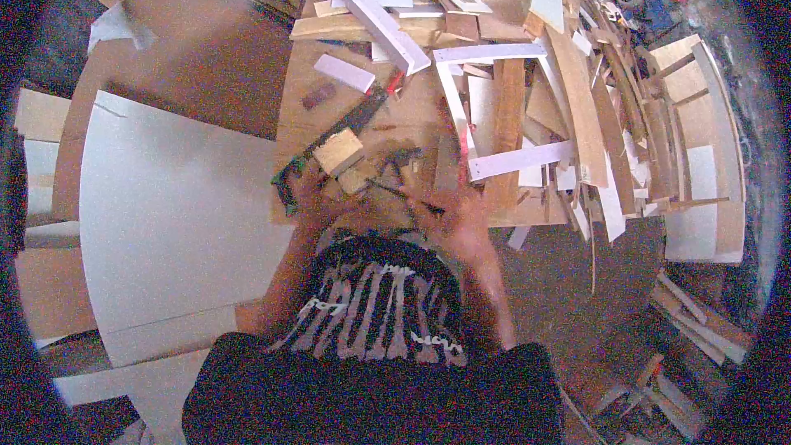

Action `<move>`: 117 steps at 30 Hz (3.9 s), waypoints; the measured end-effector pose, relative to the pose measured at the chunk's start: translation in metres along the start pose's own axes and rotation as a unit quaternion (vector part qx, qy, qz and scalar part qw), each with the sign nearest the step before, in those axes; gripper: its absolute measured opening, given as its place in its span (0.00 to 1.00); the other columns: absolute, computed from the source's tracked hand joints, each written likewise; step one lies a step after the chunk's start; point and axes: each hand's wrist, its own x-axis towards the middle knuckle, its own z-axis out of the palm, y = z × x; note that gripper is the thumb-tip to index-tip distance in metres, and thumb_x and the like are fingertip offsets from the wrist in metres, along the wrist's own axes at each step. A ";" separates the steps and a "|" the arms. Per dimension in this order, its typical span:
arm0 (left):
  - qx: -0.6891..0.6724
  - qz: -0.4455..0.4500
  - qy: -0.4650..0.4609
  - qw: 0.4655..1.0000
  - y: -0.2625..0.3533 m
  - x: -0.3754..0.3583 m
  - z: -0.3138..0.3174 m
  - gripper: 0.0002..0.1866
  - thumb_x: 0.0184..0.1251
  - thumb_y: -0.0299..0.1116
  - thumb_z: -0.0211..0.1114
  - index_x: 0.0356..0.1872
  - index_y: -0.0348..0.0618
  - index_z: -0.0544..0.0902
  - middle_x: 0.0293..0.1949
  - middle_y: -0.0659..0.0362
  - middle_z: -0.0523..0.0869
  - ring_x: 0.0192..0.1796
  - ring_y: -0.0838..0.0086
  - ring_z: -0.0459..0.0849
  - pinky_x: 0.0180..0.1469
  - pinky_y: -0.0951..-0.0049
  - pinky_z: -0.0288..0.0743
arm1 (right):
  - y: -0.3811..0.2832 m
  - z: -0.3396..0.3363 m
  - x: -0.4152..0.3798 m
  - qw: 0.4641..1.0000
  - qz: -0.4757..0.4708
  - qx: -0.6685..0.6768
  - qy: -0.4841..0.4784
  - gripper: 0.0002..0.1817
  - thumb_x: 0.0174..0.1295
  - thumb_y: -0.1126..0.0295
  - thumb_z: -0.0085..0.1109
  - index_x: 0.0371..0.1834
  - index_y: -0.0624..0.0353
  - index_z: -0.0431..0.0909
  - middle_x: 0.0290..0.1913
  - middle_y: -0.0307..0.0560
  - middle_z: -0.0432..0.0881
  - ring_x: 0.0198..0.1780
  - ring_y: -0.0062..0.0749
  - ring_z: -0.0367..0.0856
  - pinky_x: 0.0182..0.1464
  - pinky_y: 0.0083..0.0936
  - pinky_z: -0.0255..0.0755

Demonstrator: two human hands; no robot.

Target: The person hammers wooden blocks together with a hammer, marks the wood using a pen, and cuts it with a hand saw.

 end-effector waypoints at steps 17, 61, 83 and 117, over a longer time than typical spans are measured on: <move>-0.004 -0.001 -0.015 1.000 0.004 -0.002 -0.007 0.38 0.37 0.36 0.87 0.53 0.37 0.78 0.49 0.53 0.84 0.53 0.64 0.84 0.58 0.64 0.78 | 0.015 0.003 0.017 0.990 0.082 -0.056 0.102 0.12 0.64 0.72 0.67 0.49 0.59 0.89 0.30 0.53 0.89 0.29 0.26 0.83 0.35 0.29 0.76; 0.034 -0.128 -0.030 0.991 0.032 0.003 0.008 0.41 0.44 0.34 0.86 0.61 0.36 0.75 0.55 0.56 0.84 0.60 0.69 0.82 0.66 0.64 0.75 | 0.049 0.097 0.028 0.995 -0.074 0.059 -0.010 0.39 0.59 0.58 0.71 0.72 0.59 0.68 0.62 0.66 0.76 0.63 0.62 0.74 0.65 0.48 0.70; -0.037 -0.055 -0.016 0.998 -0.009 0.057 -0.086 0.18 0.69 0.30 0.69 0.54 0.27 0.82 0.43 0.51 0.90 0.45 0.73 0.88 0.51 0.69 0.82 | -0.005 0.130 0.043 0.962 0.164 -0.059 0.209 0.39 0.50 0.57 0.79 0.64 0.62 0.73 0.45 0.53 0.87 0.46 0.47 0.88 0.49 0.37 0.82; -0.012 -0.212 -0.040 0.976 0.011 0.054 -0.177 0.22 0.74 0.45 0.65 0.52 0.31 0.86 0.38 0.49 0.92 0.43 0.74 0.87 0.49 0.72 0.78 | 0.004 0.246 -0.001 0.925 0.149 0.303 0.175 0.23 0.72 0.66 0.60 0.66 0.65 0.73 0.51 0.47 0.82 0.39 0.27 0.82 0.41 0.23 0.76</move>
